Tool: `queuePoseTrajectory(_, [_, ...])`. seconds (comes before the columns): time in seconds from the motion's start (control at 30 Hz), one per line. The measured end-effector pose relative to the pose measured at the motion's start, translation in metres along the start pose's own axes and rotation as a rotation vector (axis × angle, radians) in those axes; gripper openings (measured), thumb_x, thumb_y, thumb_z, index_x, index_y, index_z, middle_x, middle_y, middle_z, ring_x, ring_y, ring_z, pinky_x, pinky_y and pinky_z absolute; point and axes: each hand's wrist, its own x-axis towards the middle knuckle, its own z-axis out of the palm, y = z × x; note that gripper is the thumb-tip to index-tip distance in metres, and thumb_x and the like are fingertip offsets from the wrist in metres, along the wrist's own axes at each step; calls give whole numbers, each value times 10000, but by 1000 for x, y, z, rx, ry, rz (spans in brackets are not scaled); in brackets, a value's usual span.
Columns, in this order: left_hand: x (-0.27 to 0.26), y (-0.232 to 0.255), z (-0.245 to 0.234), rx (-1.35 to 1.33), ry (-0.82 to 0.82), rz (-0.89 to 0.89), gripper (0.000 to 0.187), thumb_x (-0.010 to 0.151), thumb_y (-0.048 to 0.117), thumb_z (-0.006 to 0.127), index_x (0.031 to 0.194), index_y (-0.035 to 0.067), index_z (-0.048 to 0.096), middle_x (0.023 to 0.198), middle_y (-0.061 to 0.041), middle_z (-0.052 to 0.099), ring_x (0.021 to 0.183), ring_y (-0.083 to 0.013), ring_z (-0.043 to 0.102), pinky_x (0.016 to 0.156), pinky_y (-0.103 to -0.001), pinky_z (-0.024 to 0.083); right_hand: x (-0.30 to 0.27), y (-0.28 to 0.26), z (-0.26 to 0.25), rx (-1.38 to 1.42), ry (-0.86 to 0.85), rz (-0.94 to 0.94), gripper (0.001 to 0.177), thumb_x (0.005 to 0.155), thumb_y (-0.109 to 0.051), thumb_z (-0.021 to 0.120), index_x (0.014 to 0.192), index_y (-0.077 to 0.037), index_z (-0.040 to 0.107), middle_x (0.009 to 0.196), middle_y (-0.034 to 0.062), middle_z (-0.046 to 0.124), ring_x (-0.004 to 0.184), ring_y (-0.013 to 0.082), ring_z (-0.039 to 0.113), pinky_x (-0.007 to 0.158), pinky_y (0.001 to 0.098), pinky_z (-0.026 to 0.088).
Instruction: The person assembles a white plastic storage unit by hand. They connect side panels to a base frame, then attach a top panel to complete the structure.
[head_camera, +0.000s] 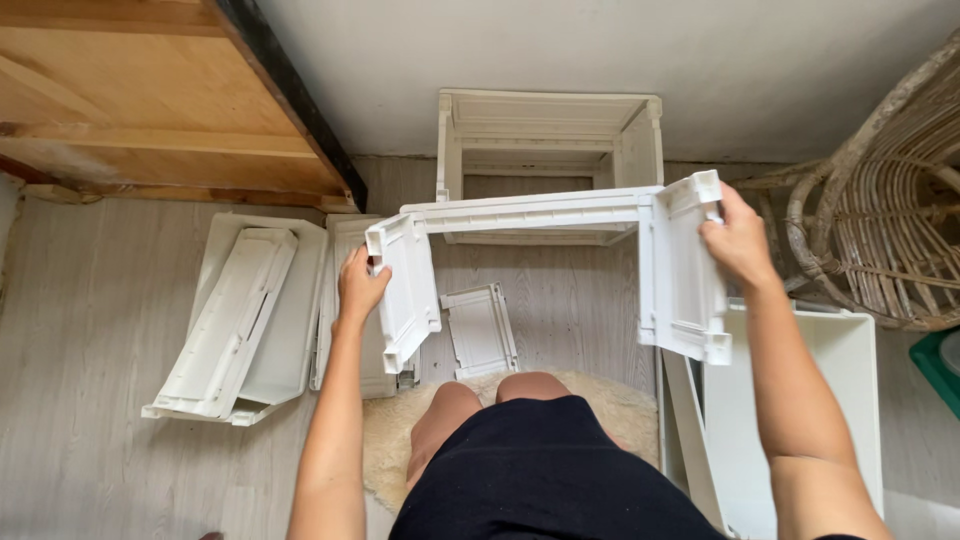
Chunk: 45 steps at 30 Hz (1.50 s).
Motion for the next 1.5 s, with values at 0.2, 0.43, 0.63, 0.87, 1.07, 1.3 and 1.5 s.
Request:
queuePoseTrajectory(0.2, [102, 107, -35, -97, 87, 330, 361, 835, 187, 642, 1142, -4, 641, 1046, -217, 625, 949, -403, 631, 824, -483, 526, 86, 20, -62, 83, 49, -83, 505, 876, -84, 657, 1376, -18, 636, 1112, 155, 710, 954, 238, 680, 823, 384, 538])
queuePoseTrajectory(0.43, [258, 171, -13, 39, 102, 148, 364, 842, 198, 618, 1132, -11, 686, 1120, -225, 690, 1003, -404, 669, 867, -483, 539, 233, 30, -30, 62, 32, -42, 541, 944, -242, 774, 1374, 50, 625, 1092, 216, 714, 915, 265, 697, 774, 390, 558])
queuePoseTrajectory(0.63, [302, 163, 28, 34, 71, 33, 417, 859, 206, 653, 1229, 17, 682, 1170, -238, 684, 1050, -403, 669, 906, -465, 544, 299, 66, 29, 56, 37, 21, 552, 971, -271, 745, 1394, 49, 589, 1200, 247, 683, 1023, 320, 705, 839, 401, 560])
queuePoseTrajectory(0.87, [312, 165, 47, 13, 52, -35, 487, 862, 182, 663, 1316, 10, 634, 1145, -227, 701, 1011, -365, 704, 886, -436, 564, 318, 73, 47, -6, 9, 70, 530, 960, -313, 773, 1334, 32, 626, 1174, 228, 692, 1004, 306, 697, 818, 411, 557])
queuePoseTrajectory(1.07, [307, 173, 46, 110, 59, -108, 478, 872, 235, 650, 1324, 79, 642, 1133, -205, 707, 1012, -379, 687, 859, -465, 548, 313, 66, 52, 20, 44, 109, 497, 941, -293, 765, 1340, -25, 640, 1120, 187, 701, 960, 271, 709, 832, 388, 569])
queuePoseTrajectory(1.3, [321, 155, 63, 272, 100, -7, 406, 925, 284, 651, 1280, 88, 643, 1118, -210, 706, 1007, -439, 664, 832, -553, 534, 310, 105, 62, -34, -4, -2, 734, 877, -247, 798, 1508, -79, 461, 1366, 232, 628, 1203, 351, 635, 982, 425, 511])
queuePoseTrajectory(1.5, [313, 145, 70, 182, 75, -58, 352, 946, 311, 609, 1231, 105, 637, 1124, -203, 710, 1002, -453, 673, 845, -571, 538, 269, 119, 78, -203, 9, 162, 748, 828, -62, 653, 1535, -118, 417, 1333, 296, 607, 1270, 454, 565, 1061, 479, 463])
